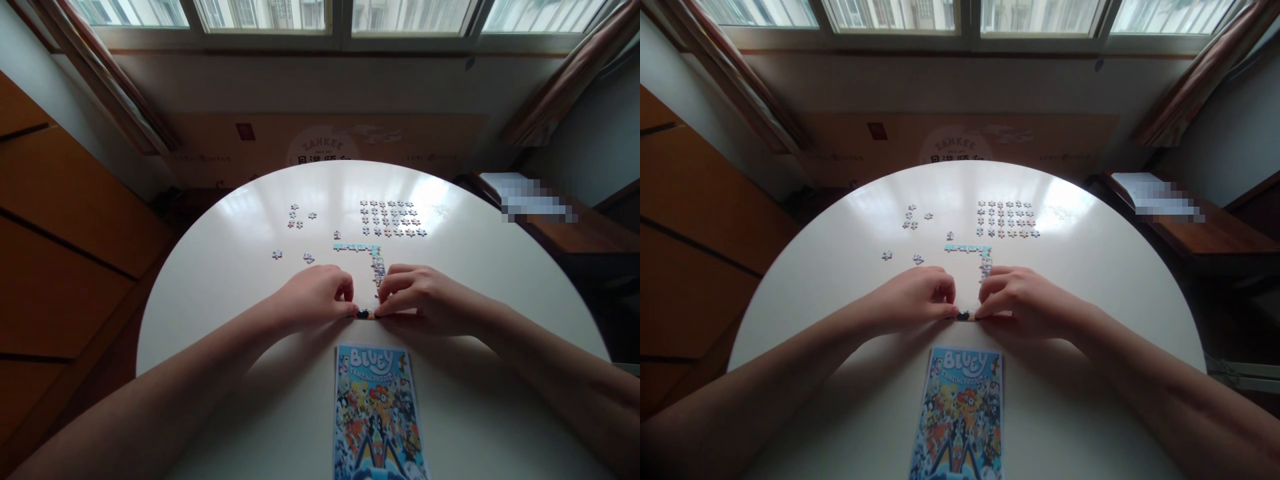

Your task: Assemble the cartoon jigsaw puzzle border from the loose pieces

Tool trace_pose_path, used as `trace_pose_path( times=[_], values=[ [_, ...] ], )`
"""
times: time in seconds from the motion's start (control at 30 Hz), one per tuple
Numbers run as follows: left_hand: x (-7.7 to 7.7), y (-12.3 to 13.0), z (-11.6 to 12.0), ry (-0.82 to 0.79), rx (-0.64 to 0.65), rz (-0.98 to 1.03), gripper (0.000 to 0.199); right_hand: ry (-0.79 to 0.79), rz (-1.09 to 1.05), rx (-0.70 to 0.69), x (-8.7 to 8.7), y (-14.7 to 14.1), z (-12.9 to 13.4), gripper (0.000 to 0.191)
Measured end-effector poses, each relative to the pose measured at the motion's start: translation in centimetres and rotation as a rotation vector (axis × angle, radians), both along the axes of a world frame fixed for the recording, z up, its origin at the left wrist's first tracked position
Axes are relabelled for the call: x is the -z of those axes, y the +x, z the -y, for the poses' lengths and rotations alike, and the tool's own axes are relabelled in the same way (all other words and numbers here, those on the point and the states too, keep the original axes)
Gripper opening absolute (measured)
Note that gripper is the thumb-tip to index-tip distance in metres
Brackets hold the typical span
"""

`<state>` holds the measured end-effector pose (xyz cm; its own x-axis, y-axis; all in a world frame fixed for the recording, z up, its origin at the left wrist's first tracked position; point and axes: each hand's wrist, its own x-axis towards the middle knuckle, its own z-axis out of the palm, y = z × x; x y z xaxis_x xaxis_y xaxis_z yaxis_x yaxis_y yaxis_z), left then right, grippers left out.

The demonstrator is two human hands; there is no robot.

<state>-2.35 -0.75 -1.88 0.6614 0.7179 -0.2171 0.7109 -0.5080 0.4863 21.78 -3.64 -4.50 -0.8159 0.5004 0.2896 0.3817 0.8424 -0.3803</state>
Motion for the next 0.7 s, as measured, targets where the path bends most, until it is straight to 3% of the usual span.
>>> trace_pose_path(
  times=[0.3, 0.47, 0.63, 0.7],
  values=[
    [0.2, 0.1, 0.3, 0.014, -0.017, 0.001, 0.023, -0.008, 0.014, 0.000, -0.4, -0.1, 0.2, 0.010],
    [-1.0, -0.6, -0.2, -0.023, -0.063, 0.070, 0.028, 0.013, -0.213, 0.076, -0.5, 0.8, -0.4, 0.010],
    [-2.6, -2.4, -1.8, 0.206, -0.272, 0.156, 0.038, 0.109, -0.299, 0.252, 0.0, 2.1, -1.5, 0.010],
    [-2.9, -3.1, -2.4, 0.263, -0.285, 0.126, 0.042, 0.121, -0.289, 0.256, 0.1, 2.3, -1.7, 0.008]
  ],
)
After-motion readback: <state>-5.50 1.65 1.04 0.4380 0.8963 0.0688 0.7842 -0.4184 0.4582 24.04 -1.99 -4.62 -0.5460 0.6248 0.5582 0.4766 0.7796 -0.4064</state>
